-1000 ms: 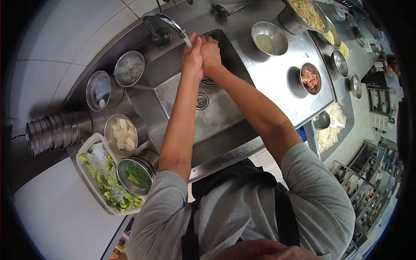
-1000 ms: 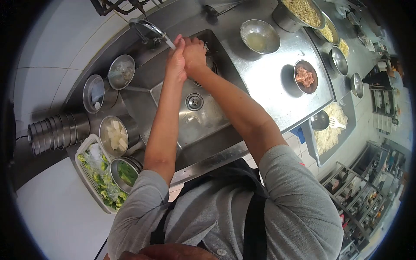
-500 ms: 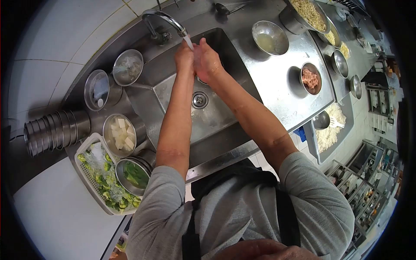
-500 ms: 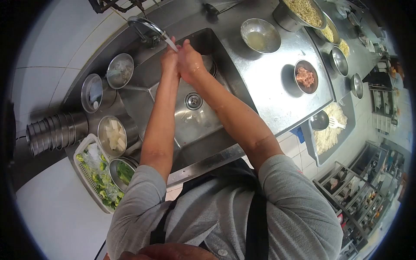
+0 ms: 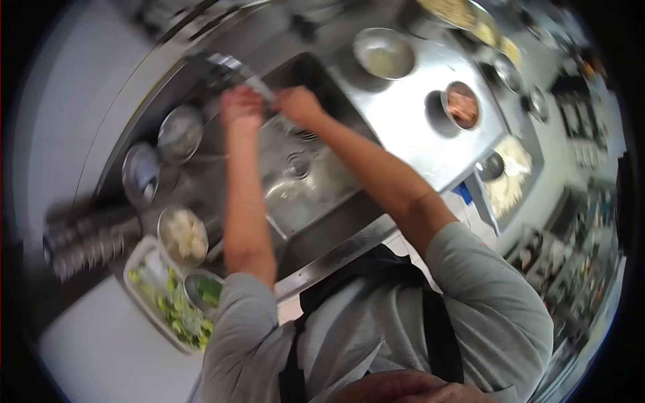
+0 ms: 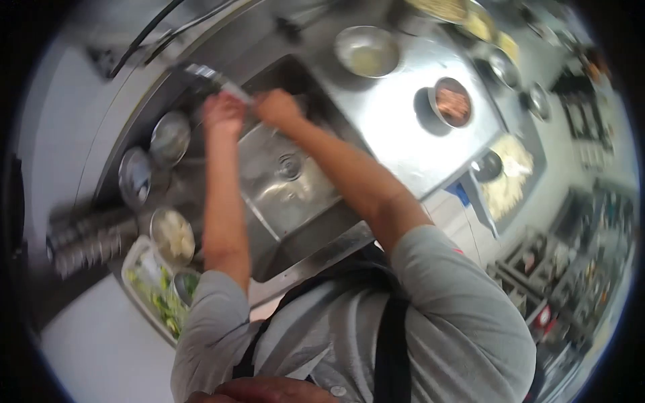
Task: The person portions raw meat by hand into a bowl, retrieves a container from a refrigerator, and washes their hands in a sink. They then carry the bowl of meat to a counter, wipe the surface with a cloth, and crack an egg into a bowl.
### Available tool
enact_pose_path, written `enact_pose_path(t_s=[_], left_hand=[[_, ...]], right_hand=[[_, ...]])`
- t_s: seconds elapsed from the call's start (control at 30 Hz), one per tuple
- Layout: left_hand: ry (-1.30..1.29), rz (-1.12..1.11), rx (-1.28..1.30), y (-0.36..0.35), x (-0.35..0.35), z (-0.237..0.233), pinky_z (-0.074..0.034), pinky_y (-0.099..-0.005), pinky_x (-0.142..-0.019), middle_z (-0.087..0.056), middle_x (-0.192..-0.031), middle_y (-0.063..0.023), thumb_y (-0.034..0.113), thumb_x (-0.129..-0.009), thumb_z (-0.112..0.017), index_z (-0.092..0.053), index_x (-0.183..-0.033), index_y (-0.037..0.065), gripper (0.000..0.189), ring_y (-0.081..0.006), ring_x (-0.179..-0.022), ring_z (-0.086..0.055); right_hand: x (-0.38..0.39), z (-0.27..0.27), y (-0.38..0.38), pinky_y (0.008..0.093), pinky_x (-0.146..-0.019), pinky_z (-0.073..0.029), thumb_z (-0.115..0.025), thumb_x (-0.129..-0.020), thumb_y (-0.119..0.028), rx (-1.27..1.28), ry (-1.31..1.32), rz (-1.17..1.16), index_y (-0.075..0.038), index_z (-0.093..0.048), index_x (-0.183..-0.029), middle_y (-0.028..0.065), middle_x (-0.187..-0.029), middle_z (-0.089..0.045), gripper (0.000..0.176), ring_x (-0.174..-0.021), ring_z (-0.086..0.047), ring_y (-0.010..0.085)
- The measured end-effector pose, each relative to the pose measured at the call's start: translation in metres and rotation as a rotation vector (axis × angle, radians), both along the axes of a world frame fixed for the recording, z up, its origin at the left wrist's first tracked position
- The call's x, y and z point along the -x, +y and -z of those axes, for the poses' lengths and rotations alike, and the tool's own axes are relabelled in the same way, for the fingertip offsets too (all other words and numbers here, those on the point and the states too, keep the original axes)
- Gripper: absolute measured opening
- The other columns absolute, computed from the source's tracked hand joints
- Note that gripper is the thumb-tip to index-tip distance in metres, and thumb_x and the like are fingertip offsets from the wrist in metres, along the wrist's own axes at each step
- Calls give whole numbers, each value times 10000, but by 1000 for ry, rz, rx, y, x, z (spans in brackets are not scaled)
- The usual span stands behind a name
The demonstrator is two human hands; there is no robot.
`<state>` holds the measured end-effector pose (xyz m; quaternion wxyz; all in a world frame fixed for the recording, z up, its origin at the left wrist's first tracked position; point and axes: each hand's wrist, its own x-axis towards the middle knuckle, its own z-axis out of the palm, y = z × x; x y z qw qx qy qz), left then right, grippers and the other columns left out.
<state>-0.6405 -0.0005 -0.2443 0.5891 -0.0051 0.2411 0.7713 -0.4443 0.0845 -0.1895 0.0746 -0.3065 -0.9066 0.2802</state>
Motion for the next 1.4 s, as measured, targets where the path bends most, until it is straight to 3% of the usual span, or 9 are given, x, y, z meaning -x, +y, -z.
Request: enact_pose_path(t_s=[0.07, 0.37, 0.53, 0.63, 0.8, 0.93, 1.03, 1.17, 1.4], left_hand=[[-125, 51, 416, 29, 6, -79, -242, -605, -1187, -399, -1551, -241, 257, -1030, -345, -314, -1513, -31, 563, -417, -1453, -355], [-435, -123, 271, 50, 51, -72, -403, -615, -1114, -365, -1566, -242, 112, -1009, -389, -289, -1521, -66, 551, -427, -1410, -429], [-674, -65, -175, 39, 34, -61, -392, -616, -1129, -334, -1590, -262, 123, -1037, -375, -230, -1542, -80, 564, -444, -1440, -392], [-224, -129, -266, 29, -16, -47, -391, -620, -1129, -418, -1525, -296, 202, -1044, -465, -450, -1430, -29, 450, -430, -1424, -420], [910, 486, 789, -31, -145, -44, -249, -639, -1156, -392, -1607, -113, 455, -976, -614, -436, -1527, 171, 645, -374, -1485, -321], [754, 801, 410, -69, -227, -123, -195, -611, -1176, -349, -1638, -101, 540, -970, -592, -377, -1568, 180, 730, -337, -1517, -265], [1489, 947, 786, -72, -261, -144, -263, -520, -1175, -482, -1549, -140, 506, -1004, -564, -664, -1273, 47, 542, -346, -1429, -433], [627, 818, 296, -79, -363, -222, -479, -430, -1046, -596, -1413, -192, 362, -1046, -561, -684, -859, 19, 410, -345, -1229, -630], [1368, 1611, 108, -77, -550, -138, -516, -281, -853, -724, -1143, -62, 304, -972, -682, -720, -1114, 48, 295, -138, -1013, -673]], right_hand=[[-58, -25, -35, 499, -946, -528, -566, -937, -329, -74, -129, 61, -127, -715, -1196, 219, -1036, -722, 360, -1019, -688, 409], [-260, -59, -61, 427, -904, -522, -616, -972, -419, 580, 218, 279, -54, -732, -1125, 185, -1008, -736, 412, -974, -707, 322], [-384, -69, -29, 401, -662, -613, -522, -991, -617, 1091, 406, 948, 4, -573, -1323, 199, -1201, -652, 706, -877, -734, 307], [-435, -63, 10, 443, -637, -619, -546, -945, -677, 1007, 591, 1294, 90, -531, -1288, 267, -1188, -600, 841, -806, -728, 352], [-460, -31, 66, 384, -514, -604, -665, -889, -287, 650, 529, 1340, 124, -670, -933, 203, -781, -709, 414, -626, -737, 316], [-472, -29, 76, 366, -563, -607, -620, -861, -210, 653, 565, 1348, 92, -684, -845, 198, -751, -724, 309, -617, -741, 274], [-503, -34, 50, 361, -594, -600, -602, -844, -207, 630, 592, 1269, 58, -695, -818, 180, -705, -720, 281, -610, -740, 246], [-589, -62, -32, 368, -633, -588, -597, -806, -220, 531, 685, 1188, 13, -710, -817, 169, -707, -722, 259, -632, -739, 247], [-752, -117, -207, 401, -674, -568, -599, -796, -201, 456, 840, 1343, 32, -684, -824, 178, -718, -711, 250, -688, -733, 261]])
